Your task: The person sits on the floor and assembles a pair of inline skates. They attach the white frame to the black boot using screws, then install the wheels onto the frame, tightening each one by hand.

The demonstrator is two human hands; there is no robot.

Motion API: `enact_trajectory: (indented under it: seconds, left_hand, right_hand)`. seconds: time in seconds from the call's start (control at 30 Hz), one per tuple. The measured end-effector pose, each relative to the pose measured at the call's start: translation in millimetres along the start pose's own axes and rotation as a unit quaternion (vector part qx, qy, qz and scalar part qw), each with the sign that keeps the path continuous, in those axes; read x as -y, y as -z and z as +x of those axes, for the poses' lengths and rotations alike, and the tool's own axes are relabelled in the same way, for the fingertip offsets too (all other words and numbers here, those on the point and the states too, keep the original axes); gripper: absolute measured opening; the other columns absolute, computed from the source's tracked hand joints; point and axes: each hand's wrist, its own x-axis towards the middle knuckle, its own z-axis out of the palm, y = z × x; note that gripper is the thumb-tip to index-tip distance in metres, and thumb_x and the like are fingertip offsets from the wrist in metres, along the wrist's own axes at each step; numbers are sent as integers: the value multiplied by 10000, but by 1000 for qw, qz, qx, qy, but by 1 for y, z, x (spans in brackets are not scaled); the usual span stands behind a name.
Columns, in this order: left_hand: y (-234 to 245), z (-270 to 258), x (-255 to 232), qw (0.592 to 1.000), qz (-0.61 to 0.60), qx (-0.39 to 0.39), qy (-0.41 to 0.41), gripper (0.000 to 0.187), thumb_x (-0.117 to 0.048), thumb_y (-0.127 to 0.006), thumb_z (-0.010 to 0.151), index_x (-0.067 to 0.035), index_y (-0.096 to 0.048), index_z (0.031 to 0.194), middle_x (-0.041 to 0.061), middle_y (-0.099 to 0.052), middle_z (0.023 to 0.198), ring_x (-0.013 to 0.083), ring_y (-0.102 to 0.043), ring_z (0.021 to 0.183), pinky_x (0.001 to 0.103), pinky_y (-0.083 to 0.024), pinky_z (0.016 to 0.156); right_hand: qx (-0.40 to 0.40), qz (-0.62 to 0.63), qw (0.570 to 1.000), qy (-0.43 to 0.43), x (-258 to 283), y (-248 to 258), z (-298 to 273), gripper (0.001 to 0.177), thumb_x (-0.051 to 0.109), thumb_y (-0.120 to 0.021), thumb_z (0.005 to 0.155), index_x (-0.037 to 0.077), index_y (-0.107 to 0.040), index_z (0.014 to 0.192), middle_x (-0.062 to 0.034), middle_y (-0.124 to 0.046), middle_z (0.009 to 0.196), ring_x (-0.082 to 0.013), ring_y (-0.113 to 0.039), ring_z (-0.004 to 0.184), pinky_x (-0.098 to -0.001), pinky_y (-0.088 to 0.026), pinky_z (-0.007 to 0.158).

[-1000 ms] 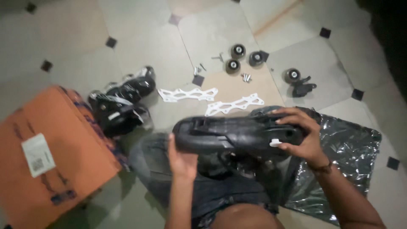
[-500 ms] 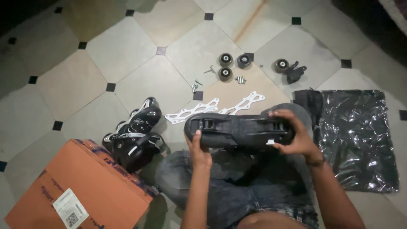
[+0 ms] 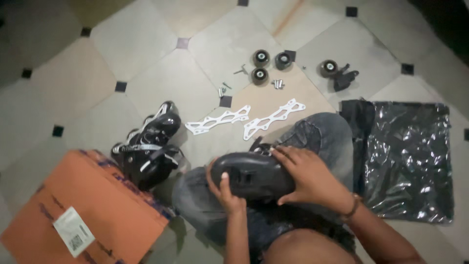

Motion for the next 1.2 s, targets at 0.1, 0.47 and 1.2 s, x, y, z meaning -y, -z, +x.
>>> enact_trajectory:
  seconds: [0.1,0.47,1.2]
  left_hand:
    - [10,-7,-14,1000,-2,-8,5,515,-51,-585,845,-11,-522,1354,137,-602,1288,278,-622,1132,422,-540,1000]
    - [-4,-1,-38,976,194,91,-36,486,-136,-700,877,5,-574,1326,136,-617,1252,242,-613,1150,371,-464,1068]
    - [-26,22,19,813,396,383,187,1180,-509,-847,737,-44,-199,1608,223,-544,1457,323,-539,1359,420,-427,1100]
  right_hand:
    - [4,43,998,-44,7,-17,0,1086,538,-918,517,37,-499,1385,-219,-601,1298,-408,-568,1217,-477,-446,1000]
    - [-12,72,997,-17,-17,-19,-8,1017,541,-895,552,58,-516,1362,-196,-652,1228,-394,-657,1092,-446,-527,921]
    - [117,636,735,-204,-122,-131,-75,909,364,-710,887,47,-250,1604,-164,-377,1610,-270,-356,1481,-393,-297,1195]
